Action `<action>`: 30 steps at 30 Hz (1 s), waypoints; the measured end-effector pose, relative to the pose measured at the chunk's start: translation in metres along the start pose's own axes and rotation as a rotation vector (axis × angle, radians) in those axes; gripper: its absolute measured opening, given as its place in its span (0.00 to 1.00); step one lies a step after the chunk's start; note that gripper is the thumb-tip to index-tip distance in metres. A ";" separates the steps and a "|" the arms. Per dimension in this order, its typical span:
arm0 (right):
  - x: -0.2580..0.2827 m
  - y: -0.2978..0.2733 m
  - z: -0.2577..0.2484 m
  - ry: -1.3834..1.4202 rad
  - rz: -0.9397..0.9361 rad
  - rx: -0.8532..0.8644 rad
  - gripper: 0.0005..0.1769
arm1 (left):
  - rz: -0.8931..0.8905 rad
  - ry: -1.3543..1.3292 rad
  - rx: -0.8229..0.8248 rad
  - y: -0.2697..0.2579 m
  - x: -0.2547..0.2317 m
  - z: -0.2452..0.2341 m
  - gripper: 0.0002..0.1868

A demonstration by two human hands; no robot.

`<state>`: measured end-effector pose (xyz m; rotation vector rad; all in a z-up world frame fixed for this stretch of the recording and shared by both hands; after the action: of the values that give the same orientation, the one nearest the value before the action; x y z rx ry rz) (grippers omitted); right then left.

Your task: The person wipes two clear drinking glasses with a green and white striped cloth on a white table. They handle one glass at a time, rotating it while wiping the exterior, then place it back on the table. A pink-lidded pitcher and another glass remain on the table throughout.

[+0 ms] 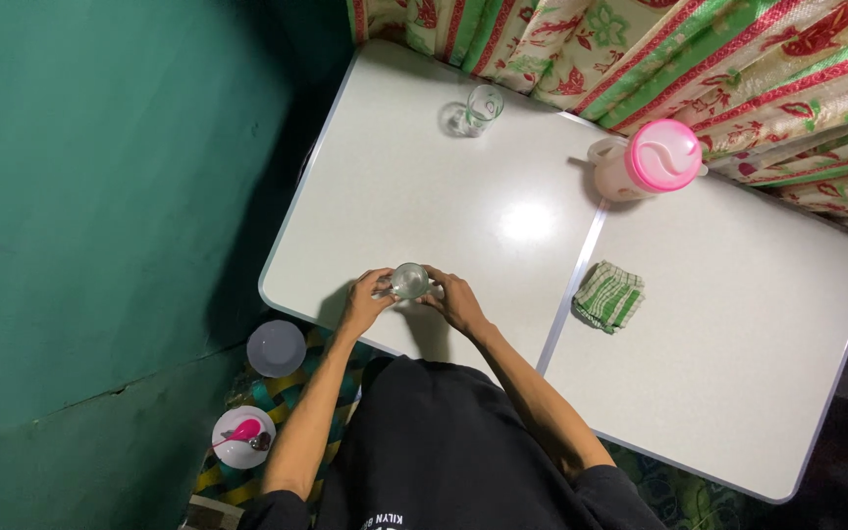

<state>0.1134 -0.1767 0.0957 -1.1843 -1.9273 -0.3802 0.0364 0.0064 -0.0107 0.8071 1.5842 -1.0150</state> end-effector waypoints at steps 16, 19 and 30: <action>0.004 -0.004 -0.003 -0.020 0.000 0.011 0.34 | -0.002 0.030 0.014 0.000 0.001 0.000 0.30; 0.006 -0.005 -0.004 -0.018 0.000 0.013 0.34 | 0.001 0.050 0.017 0.001 0.008 0.002 0.29; -0.025 -0.001 0.010 -0.042 0.012 0.025 0.39 | 0.032 0.139 -0.032 -0.005 -0.002 0.007 0.29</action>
<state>0.1134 -0.1857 0.0708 -1.1956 -1.9549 -0.3263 0.0351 -0.0026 -0.0085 0.8940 1.6953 -0.9246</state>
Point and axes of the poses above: each hand's wrist, its own y-axis towards the middle knuckle, its own z-axis out of the palm, x = y × z, the point moved 4 cm from there along y, towards the middle knuckle, and after that the axes turned 12 degrees about -x, right-handed, at the moved point
